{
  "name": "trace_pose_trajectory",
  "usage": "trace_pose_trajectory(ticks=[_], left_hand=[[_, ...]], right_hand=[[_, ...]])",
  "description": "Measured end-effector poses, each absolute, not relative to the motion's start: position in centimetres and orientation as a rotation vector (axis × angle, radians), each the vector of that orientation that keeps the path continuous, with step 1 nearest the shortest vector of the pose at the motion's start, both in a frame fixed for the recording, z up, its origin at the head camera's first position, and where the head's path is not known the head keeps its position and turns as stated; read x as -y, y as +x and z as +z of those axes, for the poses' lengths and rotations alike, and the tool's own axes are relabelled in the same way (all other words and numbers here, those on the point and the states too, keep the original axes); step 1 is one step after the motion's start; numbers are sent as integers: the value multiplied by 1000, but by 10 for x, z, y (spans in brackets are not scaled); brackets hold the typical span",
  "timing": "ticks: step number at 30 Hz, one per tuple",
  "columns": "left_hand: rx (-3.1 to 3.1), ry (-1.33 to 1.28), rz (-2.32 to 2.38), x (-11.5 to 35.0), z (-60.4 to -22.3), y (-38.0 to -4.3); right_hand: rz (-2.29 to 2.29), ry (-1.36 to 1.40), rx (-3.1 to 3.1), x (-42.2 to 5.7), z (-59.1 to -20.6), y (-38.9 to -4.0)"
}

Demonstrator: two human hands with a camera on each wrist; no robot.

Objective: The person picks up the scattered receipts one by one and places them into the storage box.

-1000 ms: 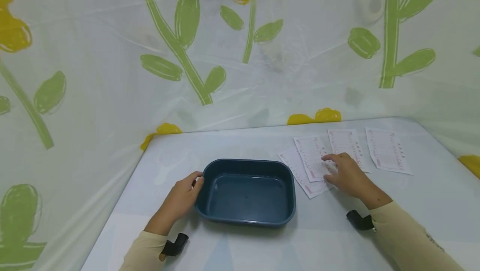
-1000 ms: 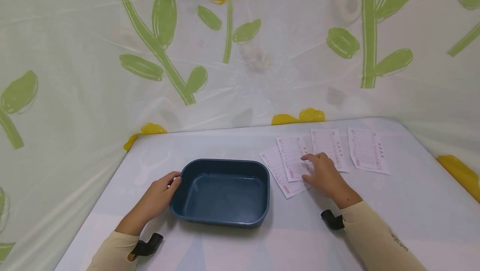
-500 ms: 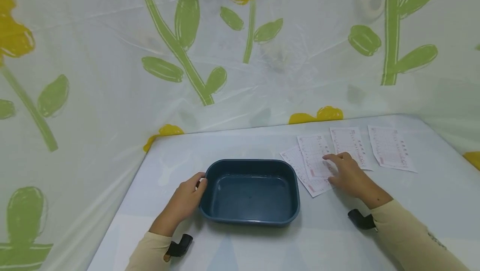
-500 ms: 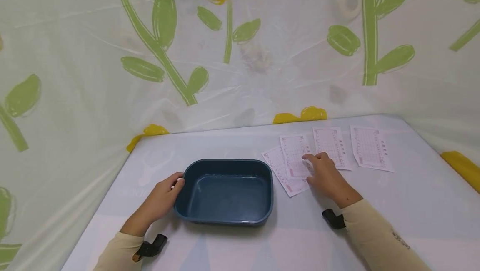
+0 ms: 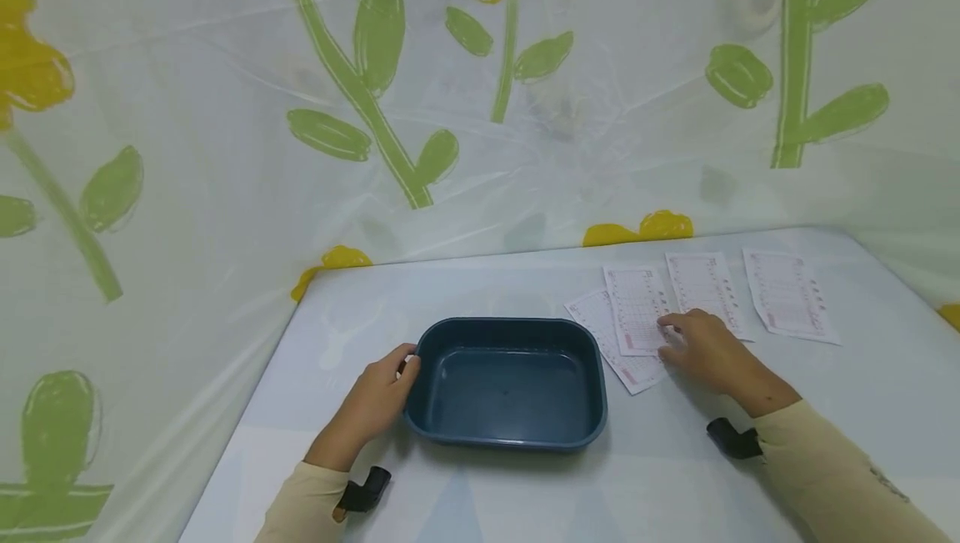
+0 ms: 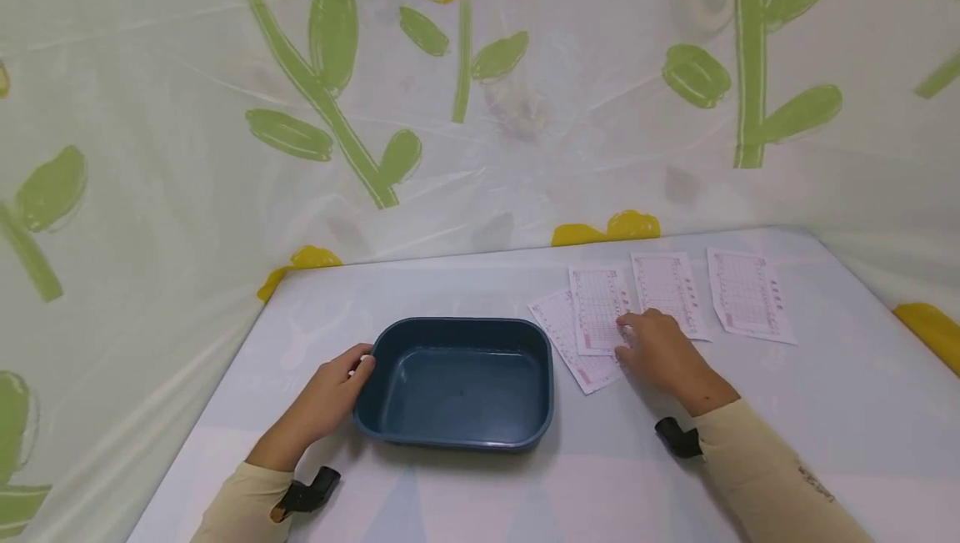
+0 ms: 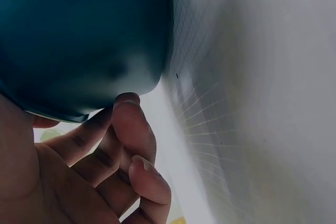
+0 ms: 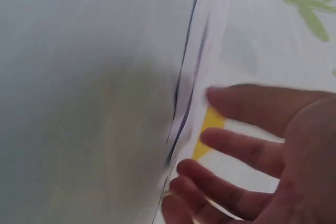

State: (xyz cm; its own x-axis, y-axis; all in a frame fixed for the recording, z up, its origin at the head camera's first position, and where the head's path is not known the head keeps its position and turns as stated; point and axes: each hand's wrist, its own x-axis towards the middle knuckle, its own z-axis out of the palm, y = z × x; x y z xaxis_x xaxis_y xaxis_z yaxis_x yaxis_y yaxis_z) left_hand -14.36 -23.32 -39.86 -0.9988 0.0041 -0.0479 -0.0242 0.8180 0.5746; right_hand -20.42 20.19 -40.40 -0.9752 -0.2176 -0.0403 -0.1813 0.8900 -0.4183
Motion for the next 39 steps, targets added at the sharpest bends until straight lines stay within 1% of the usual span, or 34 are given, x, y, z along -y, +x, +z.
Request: trace_pose_trajectory(ticks=[6,13,29,39], left_hand=[[-2953,-19,909,232,-398,-143],[-2964,-13,889,231,-398,-143],[-2957,-14,875,229,-396,-141],[-2945,-25,874,229,-396,-142]], right_hand=[[-595,-281,-2942,-202,-402,-212],[-355,-337,-2973,-188,-406,-220],[13,-493,-3041,-164,-404,-217],[83,-459,-3003,-157,-397,-213]])
